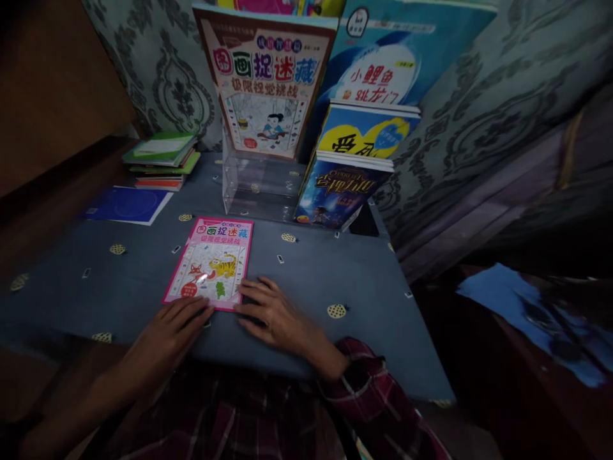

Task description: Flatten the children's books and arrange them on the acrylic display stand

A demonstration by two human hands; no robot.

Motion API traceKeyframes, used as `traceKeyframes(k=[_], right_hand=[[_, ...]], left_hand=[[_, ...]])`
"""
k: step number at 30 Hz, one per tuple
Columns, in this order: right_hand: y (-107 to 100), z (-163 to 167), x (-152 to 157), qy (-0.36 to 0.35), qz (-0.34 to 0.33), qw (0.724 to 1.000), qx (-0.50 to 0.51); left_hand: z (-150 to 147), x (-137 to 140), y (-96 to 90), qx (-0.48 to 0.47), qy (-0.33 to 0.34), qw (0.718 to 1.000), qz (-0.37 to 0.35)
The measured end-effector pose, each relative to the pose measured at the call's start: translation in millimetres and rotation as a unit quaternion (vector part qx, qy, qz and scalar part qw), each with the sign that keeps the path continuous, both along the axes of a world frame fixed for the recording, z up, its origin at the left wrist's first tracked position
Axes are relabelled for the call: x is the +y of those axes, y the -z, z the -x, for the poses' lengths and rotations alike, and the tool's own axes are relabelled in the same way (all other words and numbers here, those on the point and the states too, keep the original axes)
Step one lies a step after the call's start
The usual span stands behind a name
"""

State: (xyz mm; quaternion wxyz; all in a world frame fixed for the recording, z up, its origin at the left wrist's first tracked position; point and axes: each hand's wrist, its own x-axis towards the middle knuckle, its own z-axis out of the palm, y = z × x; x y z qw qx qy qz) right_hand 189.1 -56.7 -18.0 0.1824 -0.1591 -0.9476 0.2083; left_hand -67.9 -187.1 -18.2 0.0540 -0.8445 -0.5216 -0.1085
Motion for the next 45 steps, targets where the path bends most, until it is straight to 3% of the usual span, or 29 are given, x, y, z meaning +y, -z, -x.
traceKeyframes(k=[10, 16, 24, 30, 36, 41, 43, 45], right_hand=[[-2, -1, 0, 0.021, 0.018, 1.000, -0.009], [-10, 14, 10, 0.051, 0.009, 0.999, -0.007], [-24, 51, 44, 0.160, -0.013, 0.982, -0.100], [-19, 82, 80, 0.218, -0.019, 0.968, -0.121], [-7, 93, 86, 0.264, -0.040, 0.959, -0.094], [-10, 91, 82, 0.271, -0.044, 0.957, -0.099], [-11, 90, 81, 0.271, -0.043, 0.956, -0.103], [-11, 90, 81, 0.271, -0.043, 0.956, -0.104]], left_hand=[[18, 3, -4.9, 0.001, -0.018, 1.000, -0.018], [36, 18, -6.7, -0.058, -0.103, 0.993, 0.003], [43, 72, -24.5, -0.030, -0.203, 0.974, 0.098], [55, 127, -29.3, -0.044, -0.202, 0.971, 0.116], [53, 167, -17.7, -0.066, -0.238, 0.966, 0.078], [61, 185, -6.1, -0.191, -0.230, 0.954, 0.029], [68, 191, -6.0, -0.298, -0.222, 0.928, 0.037], [74, 195, -6.9, -0.425, -0.224, 0.875, 0.055]])
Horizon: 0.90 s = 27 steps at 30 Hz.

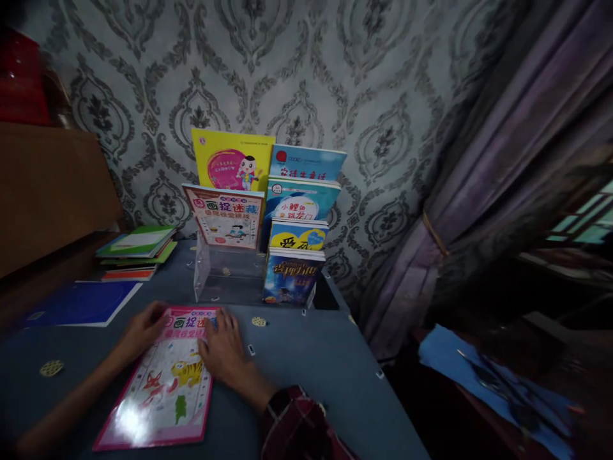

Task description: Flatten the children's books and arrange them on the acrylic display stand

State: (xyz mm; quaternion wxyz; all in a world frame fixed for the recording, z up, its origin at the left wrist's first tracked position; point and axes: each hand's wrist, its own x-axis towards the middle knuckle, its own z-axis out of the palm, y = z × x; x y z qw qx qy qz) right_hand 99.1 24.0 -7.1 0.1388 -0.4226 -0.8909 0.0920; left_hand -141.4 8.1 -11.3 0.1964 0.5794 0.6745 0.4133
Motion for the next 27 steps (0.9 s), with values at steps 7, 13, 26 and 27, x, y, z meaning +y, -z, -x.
traceKeyframes(k=[7, 13, 26, 27], right_hand=[[6, -2, 2, -0.001, -0.003, 1.000, 0.010], [7, -5, 2, -0.005, 0.020, 0.999, 0.032], [45, -17, 15, -0.024, 0.015, 0.994, 0.104], [49, -19, 16, -0.024, 0.017, 0.992, 0.122]], left_hand=[[-13, 1, -1.5, -0.376, -0.057, 0.922, 0.080], [-26, -6, -9.7, -0.455, -0.027, 0.886, 0.091], [-23, -5, -8.2, -0.492, -0.054, 0.862, 0.113], [-23, -6, -8.6, -0.501, -0.046, 0.856, 0.119]])
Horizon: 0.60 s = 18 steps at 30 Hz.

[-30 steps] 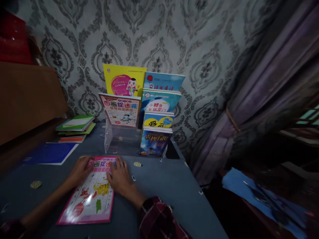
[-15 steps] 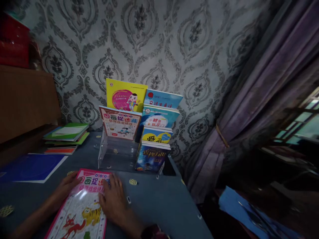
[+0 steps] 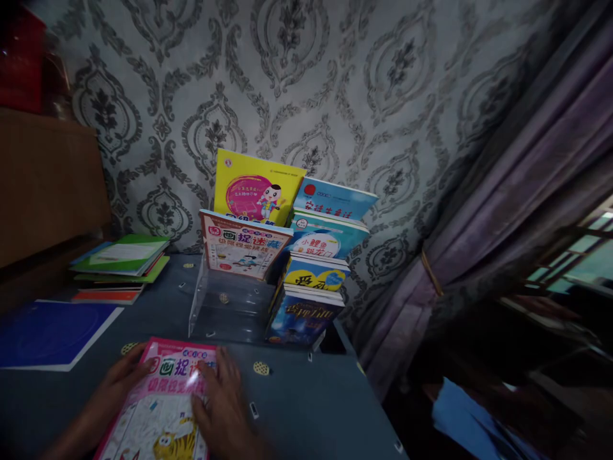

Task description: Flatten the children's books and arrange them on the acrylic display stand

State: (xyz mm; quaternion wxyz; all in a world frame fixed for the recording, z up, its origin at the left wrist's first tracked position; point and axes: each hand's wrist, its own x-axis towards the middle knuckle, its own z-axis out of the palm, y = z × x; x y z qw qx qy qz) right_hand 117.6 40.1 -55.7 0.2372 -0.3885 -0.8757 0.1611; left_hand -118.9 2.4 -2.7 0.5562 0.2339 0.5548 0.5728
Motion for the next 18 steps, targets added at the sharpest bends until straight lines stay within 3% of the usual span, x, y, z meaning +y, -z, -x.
traceKeyframes(k=[4, 6, 10, 12, 14, 18], right_hand=[[9, -2, 7, 0.011, 0.047, 0.991, 0.122], [7, 0, 10, 0.037, 0.097, 0.970, 0.219], [-3, 8, 14, 0.054, 0.327, 0.865, 0.378], [-9, 11, 14, 0.040, 0.390, 0.824, 0.408], [-14, 13, 13, 0.029, 0.417, 0.804, 0.423], [-24, 15, 10, 0.014, 0.417, 0.797, 0.436]], left_hand=[[0, -2, -5.7, -0.044, 0.027, 0.999, -0.014], [-1, -3, -10.7, -0.042, -0.003, 0.999, -0.031], [-1, -2, -13.8, -0.048, -0.011, 0.998, -0.047], [1, -1, -11.6, -0.056, -0.015, 0.997, -0.057], [2, -1, -9.2, -0.059, -0.011, 0.996, -0.060], [5, -2, -5.6, -0.050, 0.001, 0.997, -0.053]])
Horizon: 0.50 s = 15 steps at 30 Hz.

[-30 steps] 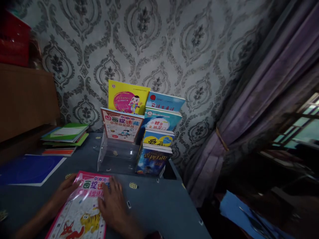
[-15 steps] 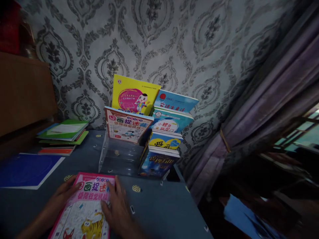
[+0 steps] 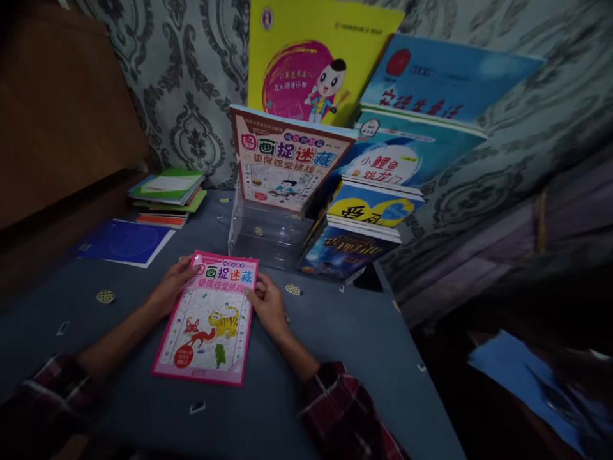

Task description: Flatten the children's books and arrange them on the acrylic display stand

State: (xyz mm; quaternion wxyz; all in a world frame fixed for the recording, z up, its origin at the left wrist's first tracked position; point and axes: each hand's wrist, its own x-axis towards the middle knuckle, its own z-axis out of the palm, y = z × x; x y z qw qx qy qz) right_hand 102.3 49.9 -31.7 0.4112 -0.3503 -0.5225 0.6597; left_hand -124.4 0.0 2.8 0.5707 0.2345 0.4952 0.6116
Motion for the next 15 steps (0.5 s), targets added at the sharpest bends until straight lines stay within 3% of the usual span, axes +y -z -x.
traceKeyframes(k=[5, 9, 12, 15], right_hand=[[-8, -1, -6, -0.033, 0.017, 0.999, 0.023], [-9, -5, -12, -0.060, 0.055, 0.996, 0.026], [-7, -13, -14, -0.042, 0.063, 0.997, 0.014], [-5, -22, -15, -0.057, 0.059, 0.997, -0.014]], left_hand=[[7, 3, 3.6, 0.023, 0.030, 0.999, 0.003], [13, 12, -2.1, 0.063, 0.120, 0.990, 0.037], [15, 22, -13.4, 0.131, 0.205, 0.969, 0.049], [6, 28, -26.2, 0.282, 0.239, 0.929, 0.030]])
